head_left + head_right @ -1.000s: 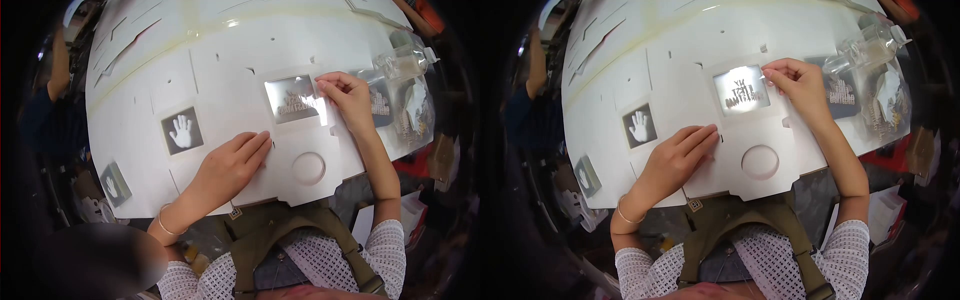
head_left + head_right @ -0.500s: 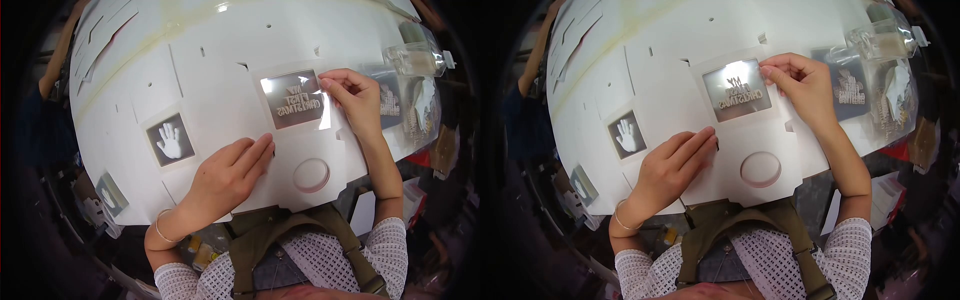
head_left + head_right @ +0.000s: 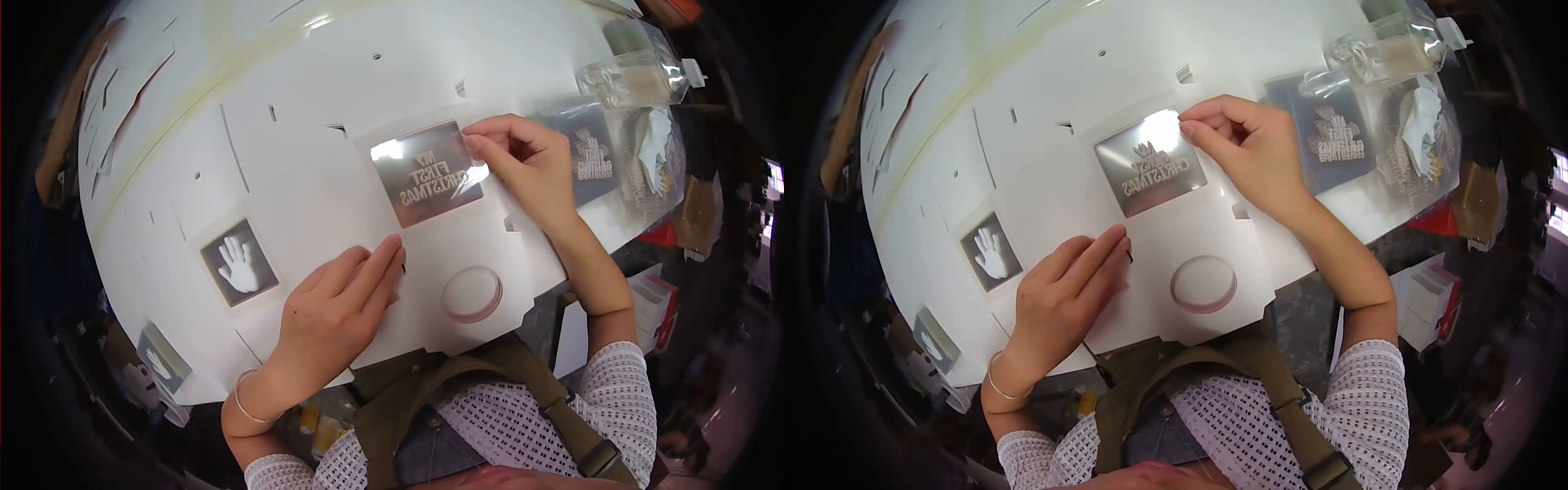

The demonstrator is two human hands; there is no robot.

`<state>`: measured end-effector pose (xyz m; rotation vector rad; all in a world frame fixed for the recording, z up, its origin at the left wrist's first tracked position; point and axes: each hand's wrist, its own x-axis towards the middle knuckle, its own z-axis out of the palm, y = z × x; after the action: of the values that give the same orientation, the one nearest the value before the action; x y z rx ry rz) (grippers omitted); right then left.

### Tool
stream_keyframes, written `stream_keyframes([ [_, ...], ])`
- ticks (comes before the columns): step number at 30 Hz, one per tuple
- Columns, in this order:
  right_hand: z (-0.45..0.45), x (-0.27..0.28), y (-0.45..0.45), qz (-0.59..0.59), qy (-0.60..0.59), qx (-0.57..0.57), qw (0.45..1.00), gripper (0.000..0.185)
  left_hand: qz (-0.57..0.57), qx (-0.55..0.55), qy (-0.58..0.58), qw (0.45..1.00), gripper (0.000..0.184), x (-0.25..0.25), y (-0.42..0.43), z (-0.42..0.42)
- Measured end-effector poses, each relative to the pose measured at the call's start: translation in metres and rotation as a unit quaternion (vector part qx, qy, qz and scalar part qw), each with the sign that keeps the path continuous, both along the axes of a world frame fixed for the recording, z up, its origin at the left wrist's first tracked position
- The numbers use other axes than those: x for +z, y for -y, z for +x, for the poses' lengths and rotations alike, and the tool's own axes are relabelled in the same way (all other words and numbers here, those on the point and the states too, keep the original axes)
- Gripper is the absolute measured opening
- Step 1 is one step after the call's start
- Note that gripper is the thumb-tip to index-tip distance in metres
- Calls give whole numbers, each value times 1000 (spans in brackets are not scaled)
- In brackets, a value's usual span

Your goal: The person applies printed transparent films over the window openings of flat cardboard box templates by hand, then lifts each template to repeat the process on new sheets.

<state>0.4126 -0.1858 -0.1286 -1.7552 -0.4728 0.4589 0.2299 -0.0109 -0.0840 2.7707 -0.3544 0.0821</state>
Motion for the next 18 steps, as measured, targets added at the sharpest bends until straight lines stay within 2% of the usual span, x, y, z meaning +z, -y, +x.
stream_keyframes([
  [2, 1, 0, 1, 5, 6, -1, 1000, 9, 4, -2, -1, 1000, 36, 0, 0, 1],
  [4, 2, 1, 2, -79, 185, 30, 979, 20, 2, -2, 9, 1000, 36, -1, -1, -1],
  [8, -7, 8, -8, -63, 270, -11, 961, 34, 2, 5, 18, 1000, 38, -2, -2, -3],
  [10, -7, 6, -5, -69, 278, -16, 958, 39, -69, 0, -15, 998, 43, 3, -7, -5],
  [11, -8, 4, -3, -67, 282, -20, 957, 37, -50, 14, -11, 999, 43, 4, -15, -6],
  [13, -9, 5, -3, -58, 294, -20, 954, 33, -206, 51, -2, 977, 39, 2, -44, -7],
  [14, -10, 5, -2, -54, 294, -20, 954, 32, -224, 93, 4, 970, 40, 2, -66, -8],
  [15, -10, 6, -1, -49, 303, -12, 952, 31, -360, 262, -72, 893, 41, 3, -87, -11],
  [16, -13, 8, -3, -34, 299, -13, 954, 29, -468, 349, -48, 811, 39, 5, -114, -5],
  [17, -13, 10, -2, -17, 303, -6, 953, 29, -638, 361, 71, 676, 34, -2, -139, 4],
  [18, -12, 12, -2, -27, 296, 1, 955, 28, -727, 404, 95, 547, 36, 2, -175, 5],
])
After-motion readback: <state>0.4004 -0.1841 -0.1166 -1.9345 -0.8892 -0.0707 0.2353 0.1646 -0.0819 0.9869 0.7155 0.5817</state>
